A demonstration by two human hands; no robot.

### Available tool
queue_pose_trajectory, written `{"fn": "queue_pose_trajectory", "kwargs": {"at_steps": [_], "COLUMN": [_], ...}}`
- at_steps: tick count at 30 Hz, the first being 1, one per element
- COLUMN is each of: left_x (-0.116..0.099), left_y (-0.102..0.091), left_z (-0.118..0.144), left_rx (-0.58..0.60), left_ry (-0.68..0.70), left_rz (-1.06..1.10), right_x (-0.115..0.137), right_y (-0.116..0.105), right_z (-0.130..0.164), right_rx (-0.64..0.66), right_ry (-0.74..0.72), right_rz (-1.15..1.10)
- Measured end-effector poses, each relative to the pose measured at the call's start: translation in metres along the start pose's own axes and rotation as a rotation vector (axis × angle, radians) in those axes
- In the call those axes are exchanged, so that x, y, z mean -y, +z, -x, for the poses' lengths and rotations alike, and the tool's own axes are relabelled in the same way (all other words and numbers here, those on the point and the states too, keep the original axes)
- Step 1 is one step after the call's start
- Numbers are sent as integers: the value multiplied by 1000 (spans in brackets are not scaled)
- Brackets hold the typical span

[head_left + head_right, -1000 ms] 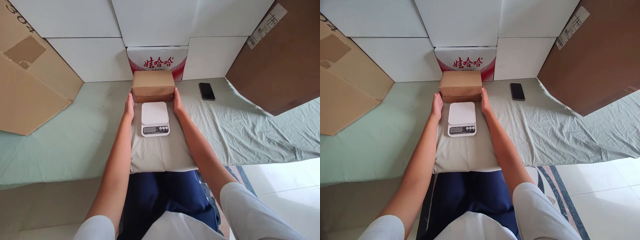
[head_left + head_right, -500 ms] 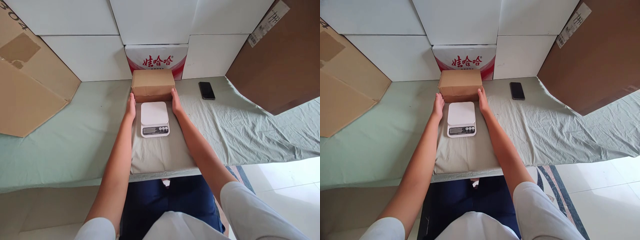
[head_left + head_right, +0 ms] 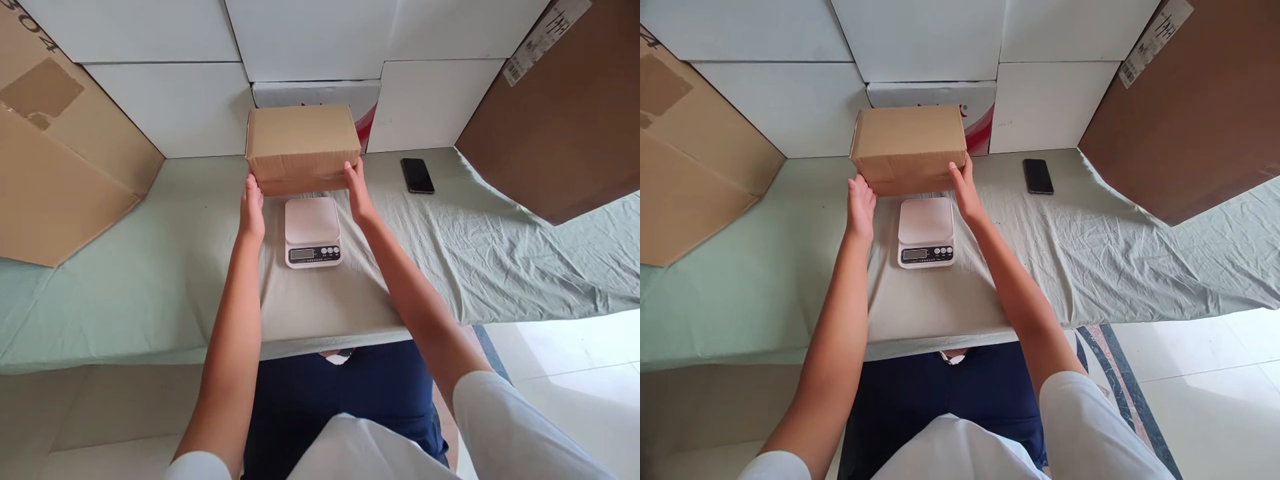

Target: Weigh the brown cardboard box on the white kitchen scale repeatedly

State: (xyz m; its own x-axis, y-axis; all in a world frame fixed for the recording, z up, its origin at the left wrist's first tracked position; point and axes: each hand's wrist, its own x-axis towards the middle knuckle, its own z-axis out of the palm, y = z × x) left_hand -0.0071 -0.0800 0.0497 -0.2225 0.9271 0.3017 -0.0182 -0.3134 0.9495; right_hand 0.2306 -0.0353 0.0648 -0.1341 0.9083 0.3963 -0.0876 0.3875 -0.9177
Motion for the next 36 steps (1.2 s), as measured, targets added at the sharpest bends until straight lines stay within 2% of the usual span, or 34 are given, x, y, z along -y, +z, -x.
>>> {"fn": "queue_pose_trajectory", "kwargs": {"at_steps": [4, 7, 9, 18, 36], "left_x": [-18, -19, -18, -8, -2], "left_y": [-6, -9, -9, -7, -4], "left_z": [62, 97, 107, 111, 115], "left_rx": [59, 67, 67, 12, 9], "left_ry": [6, 16, 25, -33, -17], "left_rz": [-20, -28, -26, -43, -20], "right_x": [33, 38, 36, 20, 18], "right_y": [-2, 1, 4, 8, 7], "right_z": [55, 88, 97, 107, 106], "right_rx": [-5, -31, -46, -119, -167], "right_ry": [-40, -13, -10, 12, 8], "right_rz": [49, 54, 79, 69, 31]}}
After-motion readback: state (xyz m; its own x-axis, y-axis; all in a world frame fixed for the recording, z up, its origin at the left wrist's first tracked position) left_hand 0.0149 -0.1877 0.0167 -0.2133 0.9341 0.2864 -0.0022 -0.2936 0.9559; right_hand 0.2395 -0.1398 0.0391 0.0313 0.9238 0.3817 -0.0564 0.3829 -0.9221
